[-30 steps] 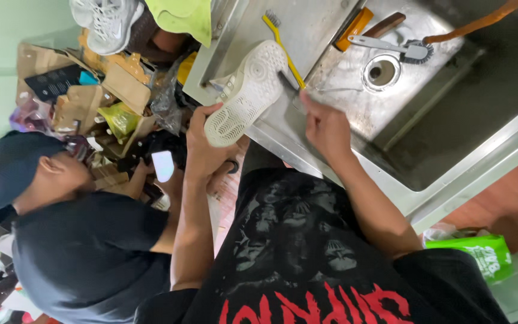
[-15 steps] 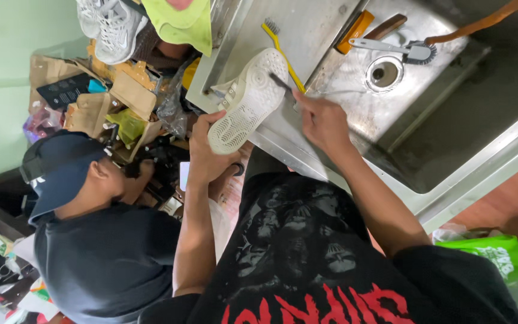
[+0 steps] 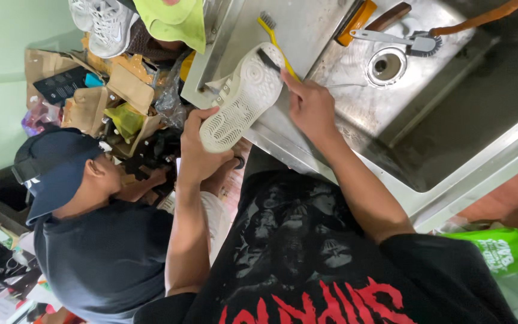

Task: The person cleans the sole of a white shoe by scrubbing it with a brush at a sink, rinsing the shoe, and then wiping the surface with a cloth.

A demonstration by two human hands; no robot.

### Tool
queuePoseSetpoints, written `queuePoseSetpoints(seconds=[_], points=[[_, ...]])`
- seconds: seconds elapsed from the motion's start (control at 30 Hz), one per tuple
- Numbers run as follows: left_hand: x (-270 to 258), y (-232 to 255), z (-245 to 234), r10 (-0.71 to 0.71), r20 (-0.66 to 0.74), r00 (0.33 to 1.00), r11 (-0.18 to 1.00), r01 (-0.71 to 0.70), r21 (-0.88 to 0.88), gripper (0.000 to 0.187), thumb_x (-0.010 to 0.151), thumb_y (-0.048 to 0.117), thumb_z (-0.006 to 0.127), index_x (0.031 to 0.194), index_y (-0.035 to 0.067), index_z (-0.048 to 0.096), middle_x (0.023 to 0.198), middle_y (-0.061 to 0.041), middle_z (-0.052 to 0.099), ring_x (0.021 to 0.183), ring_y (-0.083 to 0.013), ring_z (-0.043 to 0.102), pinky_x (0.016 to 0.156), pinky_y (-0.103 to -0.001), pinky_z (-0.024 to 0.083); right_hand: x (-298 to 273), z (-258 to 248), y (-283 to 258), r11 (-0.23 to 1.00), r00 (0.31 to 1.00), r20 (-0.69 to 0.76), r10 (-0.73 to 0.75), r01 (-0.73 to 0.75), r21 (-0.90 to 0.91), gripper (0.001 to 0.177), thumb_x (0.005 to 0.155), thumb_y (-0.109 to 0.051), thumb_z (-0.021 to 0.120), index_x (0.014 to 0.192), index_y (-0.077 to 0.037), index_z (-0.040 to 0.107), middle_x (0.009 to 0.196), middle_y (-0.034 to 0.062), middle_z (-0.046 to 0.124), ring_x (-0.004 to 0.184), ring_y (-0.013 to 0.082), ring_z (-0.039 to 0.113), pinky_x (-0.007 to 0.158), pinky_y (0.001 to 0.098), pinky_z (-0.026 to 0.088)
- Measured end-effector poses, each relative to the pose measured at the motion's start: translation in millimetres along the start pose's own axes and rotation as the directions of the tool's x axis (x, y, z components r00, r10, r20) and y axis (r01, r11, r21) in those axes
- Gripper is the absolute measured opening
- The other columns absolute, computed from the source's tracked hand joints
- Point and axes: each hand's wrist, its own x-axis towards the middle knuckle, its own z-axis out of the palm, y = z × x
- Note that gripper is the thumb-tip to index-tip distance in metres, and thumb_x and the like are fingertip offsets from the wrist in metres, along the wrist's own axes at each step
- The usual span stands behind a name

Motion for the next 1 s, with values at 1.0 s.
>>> queuePoseSetpoints(seconds=[1.0], points=[[20, 17, -18, -0.052, 0.109, 0.993, 0.999, 0.050, 0.019, 0.088, 0.050, 0.005, 0.087, 0.135, 0.016, 0.066, 0.114, -0.017, 0.070, 0.102, -0.0320, 0.072, 0.092, -0.043, 0.054, -2, -29, -8, 0.931, 0.936, 0.148, 0.320, -0.339, 0.136, 0.043, 0.095, -0.008, 0.064, 0.129, -0.031, 0.080, 0.107, 0.0108, 0.080, 0.093, 0.0435, 0.075, 0.076, 0.0491, 0.059]])
